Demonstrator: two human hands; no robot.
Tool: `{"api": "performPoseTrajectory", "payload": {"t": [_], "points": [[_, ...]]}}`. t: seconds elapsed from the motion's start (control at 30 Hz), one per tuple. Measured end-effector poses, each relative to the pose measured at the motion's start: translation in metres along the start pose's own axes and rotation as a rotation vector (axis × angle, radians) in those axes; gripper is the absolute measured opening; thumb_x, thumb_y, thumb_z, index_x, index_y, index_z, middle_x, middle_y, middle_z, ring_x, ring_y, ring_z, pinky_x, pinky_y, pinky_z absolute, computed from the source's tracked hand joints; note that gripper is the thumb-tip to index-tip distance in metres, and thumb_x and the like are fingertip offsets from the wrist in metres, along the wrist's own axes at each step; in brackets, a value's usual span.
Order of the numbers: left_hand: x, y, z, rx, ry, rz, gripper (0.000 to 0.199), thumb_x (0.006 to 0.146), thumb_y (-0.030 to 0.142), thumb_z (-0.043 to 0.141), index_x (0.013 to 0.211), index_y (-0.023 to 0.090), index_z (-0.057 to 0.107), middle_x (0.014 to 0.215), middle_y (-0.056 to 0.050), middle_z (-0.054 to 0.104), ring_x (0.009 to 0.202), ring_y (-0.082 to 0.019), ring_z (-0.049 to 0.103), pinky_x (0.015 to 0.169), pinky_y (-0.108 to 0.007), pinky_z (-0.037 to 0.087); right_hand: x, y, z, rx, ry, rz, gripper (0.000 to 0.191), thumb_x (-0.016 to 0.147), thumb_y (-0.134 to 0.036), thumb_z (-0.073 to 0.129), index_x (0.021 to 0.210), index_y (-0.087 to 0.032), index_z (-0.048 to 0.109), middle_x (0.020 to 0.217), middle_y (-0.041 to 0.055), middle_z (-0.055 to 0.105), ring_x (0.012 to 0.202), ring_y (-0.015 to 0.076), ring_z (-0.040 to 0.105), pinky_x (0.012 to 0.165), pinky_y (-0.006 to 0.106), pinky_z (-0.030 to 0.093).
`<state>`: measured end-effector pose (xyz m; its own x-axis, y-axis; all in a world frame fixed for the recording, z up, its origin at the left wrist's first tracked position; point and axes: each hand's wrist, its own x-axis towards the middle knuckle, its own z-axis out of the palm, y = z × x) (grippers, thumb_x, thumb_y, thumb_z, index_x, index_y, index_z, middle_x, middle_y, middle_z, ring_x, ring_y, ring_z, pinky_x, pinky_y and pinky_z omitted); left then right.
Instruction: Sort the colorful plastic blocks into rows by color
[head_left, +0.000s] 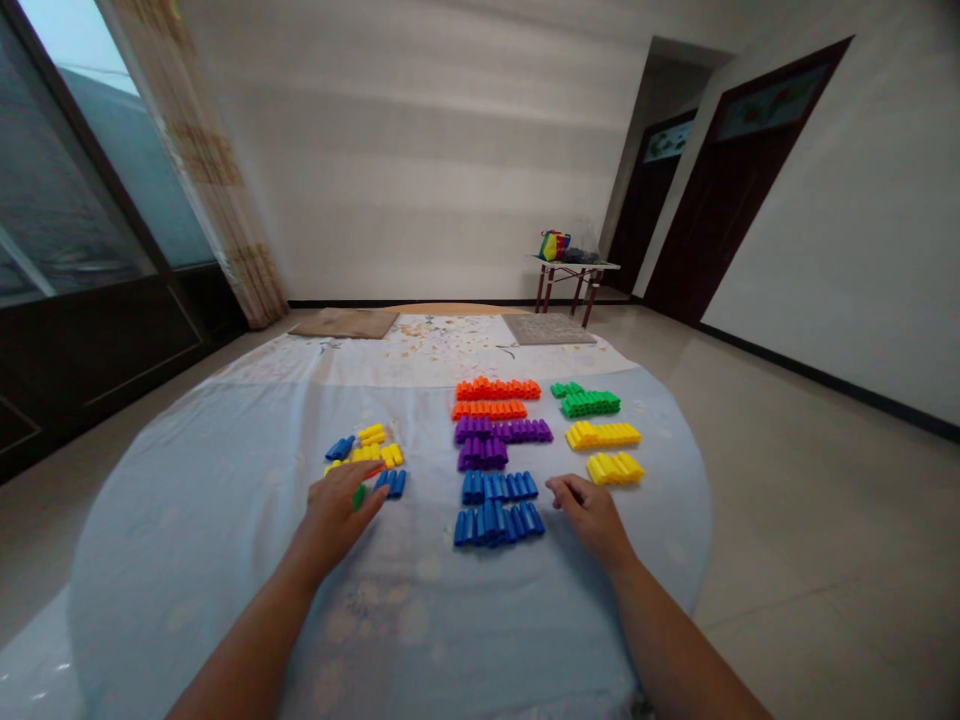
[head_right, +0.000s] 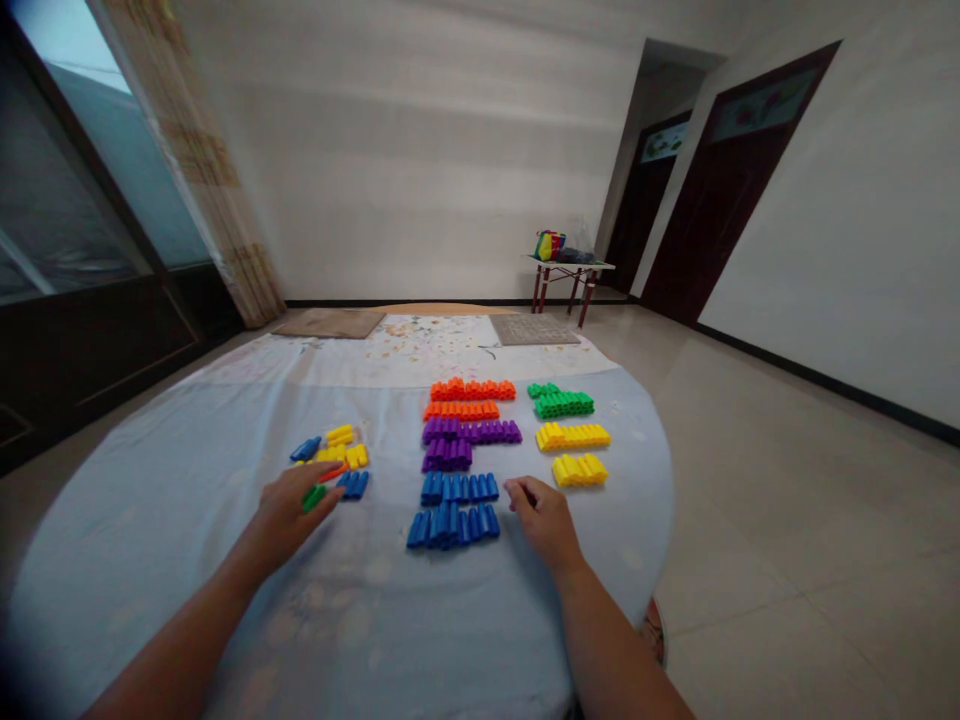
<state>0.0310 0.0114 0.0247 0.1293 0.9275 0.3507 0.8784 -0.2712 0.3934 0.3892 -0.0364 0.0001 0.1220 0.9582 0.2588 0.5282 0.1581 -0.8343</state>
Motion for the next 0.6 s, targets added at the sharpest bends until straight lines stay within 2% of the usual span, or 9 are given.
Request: {"api": "performPoseTrajectory", "payload": {"t": [0.17,0.27,0.43,0.6], "points": [[0.015,0.015,0.000,0.198,-0.299,0.014,0.046,0.075,0.041,0.050,0.117,0.023,0.055,0.126,-0.010,0.056,0.119,-0.027,0.046,0.098,-0.045,0.033,0.003,-0.002,0.000,0.031,-0.026,-0.017,0.037,0.084,-0.044,0.044,0.072,-0.016,0.063,0.059,0.0004,0.058,0.059,0.0139,0.054,0.057,0.023,0.039],[0.024,0.015,-0.003,0.240,-0.409,0.015,0.046,0.073,0.038,0.051,0.116,0.023,0.056,0.127,-0.010,0.054,0.117,-0.027,0.048,0.096,-0.044,0.036,0.002,-0.001,0.000,0.052,-0.036,-0.018,0.036,0.084,-0.044,0.045,0.072,-0.016,0.063,0.059,0.0001,0.059,0.058,0.0134,0.054,0.056,0.023,0.039],[0.035,0.008,-0.004,0.136,-0.505,-0.043,0.054,0.067,0.035,0.055,0.118,0.016,0.055,0.116,-0.012,0.059,0.101,-0.023,0.057,0.090,-0.033,0.042,0.002,-0.001,0.000,0.084,-0.037,-0.023,0.035,0.084,-0.044,0.046,0.072,-0.016,0.063,0.060,0.0002,0.059,0.058,0.0131,0.055,0.057,0.022,0.039],[0.037,0.006,0.001,0.104,-0.492,-0.099,0.056,0.064,0.040,0.057,0.113,0.013,0.058,0.109,-0.012,0.062,0.098,-0.024,0.059,0.089,-0.034,0.044,0.001,-0.004,-0.001,0.095,-0.038,-0.038,0.034,0.085,-0.042,0.045,0.073,-0.016,0.064,0.061,0.0004,0.061,0.059,0.0129,0.055,0.057,0.022,0.040]]}}
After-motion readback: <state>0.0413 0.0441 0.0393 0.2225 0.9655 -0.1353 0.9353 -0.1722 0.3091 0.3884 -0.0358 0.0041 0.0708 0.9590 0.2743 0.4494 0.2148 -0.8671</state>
